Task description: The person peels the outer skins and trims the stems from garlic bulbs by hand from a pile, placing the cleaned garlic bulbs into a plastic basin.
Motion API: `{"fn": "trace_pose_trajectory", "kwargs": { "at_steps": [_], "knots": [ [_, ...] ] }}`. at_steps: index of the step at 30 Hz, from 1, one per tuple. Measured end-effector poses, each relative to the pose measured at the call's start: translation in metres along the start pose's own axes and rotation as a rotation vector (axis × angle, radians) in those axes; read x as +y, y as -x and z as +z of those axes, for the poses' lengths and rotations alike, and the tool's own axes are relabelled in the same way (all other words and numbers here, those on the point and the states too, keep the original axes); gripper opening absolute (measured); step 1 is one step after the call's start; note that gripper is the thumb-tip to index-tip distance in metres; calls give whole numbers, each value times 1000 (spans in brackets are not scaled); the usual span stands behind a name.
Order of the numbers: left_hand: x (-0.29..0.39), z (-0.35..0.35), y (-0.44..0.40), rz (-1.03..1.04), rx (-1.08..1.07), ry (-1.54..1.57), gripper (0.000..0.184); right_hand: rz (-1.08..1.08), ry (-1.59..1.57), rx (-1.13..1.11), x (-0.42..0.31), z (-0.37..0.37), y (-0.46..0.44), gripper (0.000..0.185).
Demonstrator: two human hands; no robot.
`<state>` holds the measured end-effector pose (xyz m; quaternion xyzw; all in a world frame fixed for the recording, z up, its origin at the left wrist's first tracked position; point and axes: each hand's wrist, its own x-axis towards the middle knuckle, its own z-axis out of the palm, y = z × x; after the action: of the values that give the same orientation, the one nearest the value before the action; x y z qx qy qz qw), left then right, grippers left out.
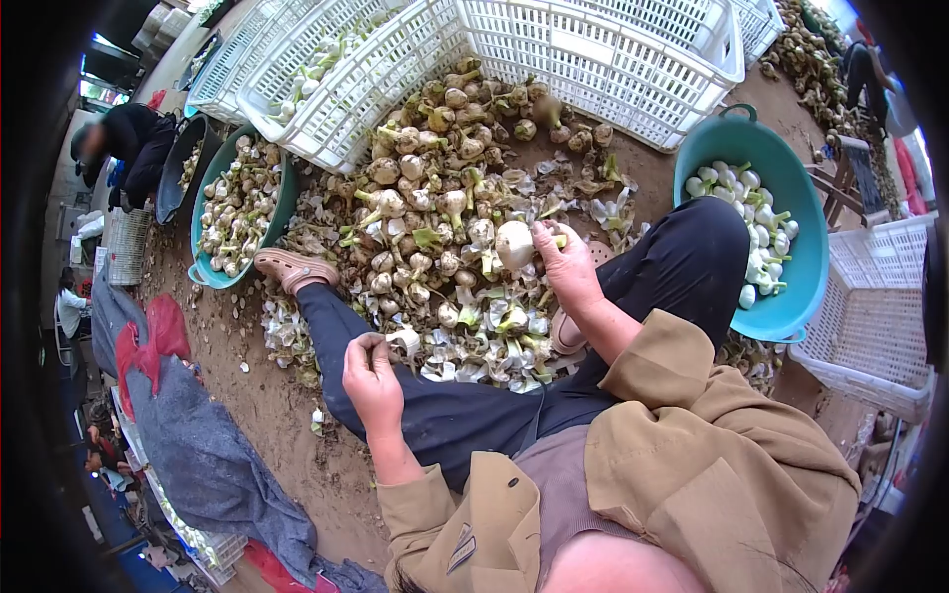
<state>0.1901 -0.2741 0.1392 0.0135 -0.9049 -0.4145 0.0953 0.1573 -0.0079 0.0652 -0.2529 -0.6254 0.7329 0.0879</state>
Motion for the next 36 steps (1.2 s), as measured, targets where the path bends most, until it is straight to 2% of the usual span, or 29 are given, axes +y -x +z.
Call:
{"fn": "trace_pose_trajectory", "kwargs": {
  "at_steps": [1, 2, 3, 4, 6, 7, 9, 10, 14, 16, 18, 19, 22, 25, 27, 28, 29, 30, 31, 32, 33, 35, 36],
  "knots": [
    [3, -4, -1, -22, -120, -39, 6, -20, -70, -24, -1, 3, 2, 36],
    [5, 2, -2, 121, -178, -56, 9, -38, -138, -51, -2, 5, 6, 32],
    [30, 18, -2, 323, -227, -70, 10, -59, -24, -273, -9, 2, 12, 24],
    [40, 26, -3, 300, -239, 51, 12, -246, 123, -310, -10, 4, 14, 21],
    [51, 36, -10, 313, -216, 108, 12, -618, 301, -389, -25, 6, 20, 20],
    [53, 41, -12, 279, -147, 121, 10, -700, 476, -417, -28, 3, 22, 21],
    [60, 44, -14, 59, -254, 131, 12, -723, 491, -379, -35, 4, 32, 21],
    [65, 47, -12, 33, -291, 90, 15, -749, 501, -346, -30, 5, 32, 21],
    [67, 59, -7, 151, -287, -133, 20, -831, 547, -427, -33, 8, 34, 20],
    [64, 58, -9, 134, -313, -204, 15, -994, 559, -471, -28, 9, 33, 26],
    [55, 58, -8, 235, -379, -267, 15, -995, 563, -518, -24, 7, 32, 26],
    [53, 56, -9, 212, -419, -245, 13, -1001, 566, -552, -22, 6, 32, 26],
    [51, 52, -10, 255, -397, -267, 17, -995, 541, -577, -23, 11, 33, 24],
    [54, 50, -12, 250, -319, -298, 16, -866, 540, -613, -17, 10, 37, 21],
    [40, 49, -20, 228, -175, -332, 16, -687, 441, -528, -17, 9, 38, 16],
    [21, 46, -26, 149, -132, -426, 16, -723, 238, -447, -14, 11, 33, 12],
    [3, 43, -31, -13, -137, -458, 15, -275, 50, -416, -15, 7, 38, 17],
    [-11, 39, -32, -113, -209, -491, 14, -90, -92, -323, -22, 8, 40, 17],
    [-12, 36, -31, -111, -256, -320, 14, -29, -69, -314, -26, 6, 36, 19],
    [-10, 37, -23, -186, -366, -164, 14, -91, 18, -279, -26, 7, 33, 19],
    [-3, 43, -15, -285, -431, 118, 13, -146, 105, -246, -24, 8, 33, 19],
    [32, 48, -4, -264, -534, 110, 13, -444, 349, -225, -12, 9, 31, 17],
    [40, 55, 1, -174, -488, 80, 18, -587, 423, -246, -14, 11, 32, 17]
  ]
}}
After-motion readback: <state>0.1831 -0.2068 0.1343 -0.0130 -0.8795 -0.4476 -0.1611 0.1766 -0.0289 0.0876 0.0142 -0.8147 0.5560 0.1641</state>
